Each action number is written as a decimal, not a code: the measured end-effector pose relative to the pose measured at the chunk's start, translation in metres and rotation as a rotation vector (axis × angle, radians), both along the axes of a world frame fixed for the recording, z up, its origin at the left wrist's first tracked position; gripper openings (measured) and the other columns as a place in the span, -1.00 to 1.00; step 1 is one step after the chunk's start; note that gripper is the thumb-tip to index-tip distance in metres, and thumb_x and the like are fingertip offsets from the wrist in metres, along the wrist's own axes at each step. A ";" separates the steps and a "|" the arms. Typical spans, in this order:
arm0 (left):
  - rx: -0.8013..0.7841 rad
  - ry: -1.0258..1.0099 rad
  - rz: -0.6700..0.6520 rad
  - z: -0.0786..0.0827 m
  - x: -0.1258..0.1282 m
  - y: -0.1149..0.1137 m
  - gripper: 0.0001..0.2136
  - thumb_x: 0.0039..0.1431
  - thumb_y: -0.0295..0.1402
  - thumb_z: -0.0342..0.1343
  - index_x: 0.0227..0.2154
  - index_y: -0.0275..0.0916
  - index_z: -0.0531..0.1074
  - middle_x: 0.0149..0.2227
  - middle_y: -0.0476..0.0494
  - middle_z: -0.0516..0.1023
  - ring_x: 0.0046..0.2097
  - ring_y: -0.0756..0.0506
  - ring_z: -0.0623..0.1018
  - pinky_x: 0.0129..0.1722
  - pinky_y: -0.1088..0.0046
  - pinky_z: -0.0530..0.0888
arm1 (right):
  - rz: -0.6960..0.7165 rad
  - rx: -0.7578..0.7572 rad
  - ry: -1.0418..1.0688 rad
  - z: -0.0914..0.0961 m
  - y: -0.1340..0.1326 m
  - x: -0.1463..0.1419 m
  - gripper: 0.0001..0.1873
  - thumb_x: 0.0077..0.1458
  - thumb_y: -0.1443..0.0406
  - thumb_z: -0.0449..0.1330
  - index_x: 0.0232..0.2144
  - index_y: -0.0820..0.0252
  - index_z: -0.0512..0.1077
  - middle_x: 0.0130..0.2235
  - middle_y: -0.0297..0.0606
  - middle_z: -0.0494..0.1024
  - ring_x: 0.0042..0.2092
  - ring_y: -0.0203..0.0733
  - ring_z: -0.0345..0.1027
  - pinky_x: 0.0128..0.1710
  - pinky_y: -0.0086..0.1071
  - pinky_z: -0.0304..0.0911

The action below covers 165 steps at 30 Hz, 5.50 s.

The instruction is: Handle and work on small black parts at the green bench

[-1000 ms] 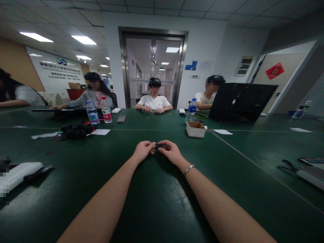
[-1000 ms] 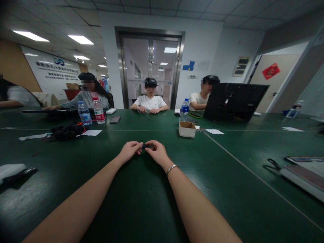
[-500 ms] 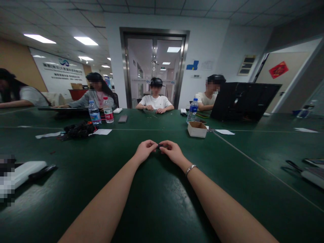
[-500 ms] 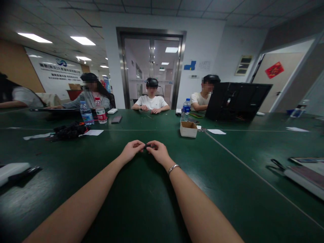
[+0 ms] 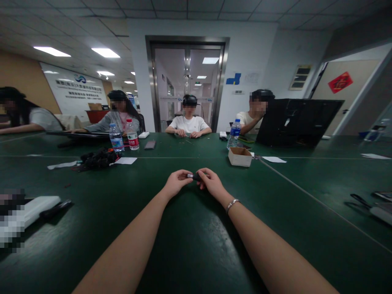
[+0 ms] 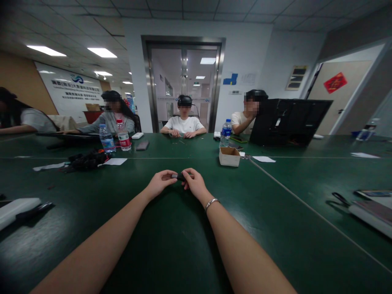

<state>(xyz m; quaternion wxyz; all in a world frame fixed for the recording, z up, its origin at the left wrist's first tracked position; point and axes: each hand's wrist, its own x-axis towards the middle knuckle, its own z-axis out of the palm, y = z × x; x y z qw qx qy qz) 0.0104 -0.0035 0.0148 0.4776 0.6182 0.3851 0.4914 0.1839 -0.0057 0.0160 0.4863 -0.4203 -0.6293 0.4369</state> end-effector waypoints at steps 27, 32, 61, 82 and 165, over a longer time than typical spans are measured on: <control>-0.087 0.070 0.070 0.001 0.001 -0.001 -0.67 0.05 -0.15 0.12 -0.22 -0.30 0.39 -0.32 -0.18 0.54 -0.33 -0.06 0.54 -0.31 0.39 0.42 | 0.049 -0.054 0.034 0.001 0.002 0.002 -0.64 -0.05 0.12 0.22 -0.27 0.28 0.42 -0.58 -0.39 0.43 -0.62 -0.41 0.25 -0.59 -0.52 0.16; 0.038 0.098 0.036 0.000 0.000 0.000 -0.74 -0.02 -0.20 0.19 -0.35 -0.29 0.41 -0.36 -0.11 0.51 -0.29 -0.04 0.51 -0.22 0.40 0.41 | 0.068 -0.058 0.027 0.002 0.001 0.003 -0.64 -0.04 0.12 0.22 -0.28 0.29 0.41 -0.57 -0.39 0.43 -0.61 -0.42 0.25 -0.59 -0.52 0.16; -0.011 0.112 0.037 -0.002 0.002 -0.001 -0.66 0.01 -0.16 0.16 -0.19 -0.26 0.37 -0.33 -0.11 0.50 -0.30 -0.03 0.49 -0.35 0.48 0.36 | 0.061 -0.065 0.015 0.002 0.001 0.003 -0.69 -0.03 0.16 0.22 -0.27 0.26 0.42 -0.57 -0.39 0.43 -0.61 -0.41 0.26 -0.58 -0.52 0.17; -0.036 0.170 0.066 -0.004 0.001 0.002 -0.70 0.09 -0.11 0.04 -0.39 -0.30 0.40 -0.45 -0.10 0.49 -0.41 -0.01 0.48 -0.42 0.48 0.35 | 0.043 -0.060 -0.008 0.001 0.002 0.004 -0.75 0.00 0.23 0.17 -0.25 0.25 0.42 -0.55 -0.41 0.43 -0.61 -0.43 0.26 -0.57 -0.53 0.16; 0.006 0.186 0.035 -0.004 0.000 0.002 -0.64 0.07 -0.12 0.05 -0.16 -0.27 0.34 -0.47 -0.02 0.46 -0.49 0.03 0.41 -0.46 0.51 0.32 | 0.046 -0.050 -0.012 0.002 -0.001 0.004 -0.76 -0.02 0.25 0.18 -0.26 0.23 0.42 -0.53 -0.42 0.41 -0.59 -0.41 0.28 -0.52 -0.49 0.19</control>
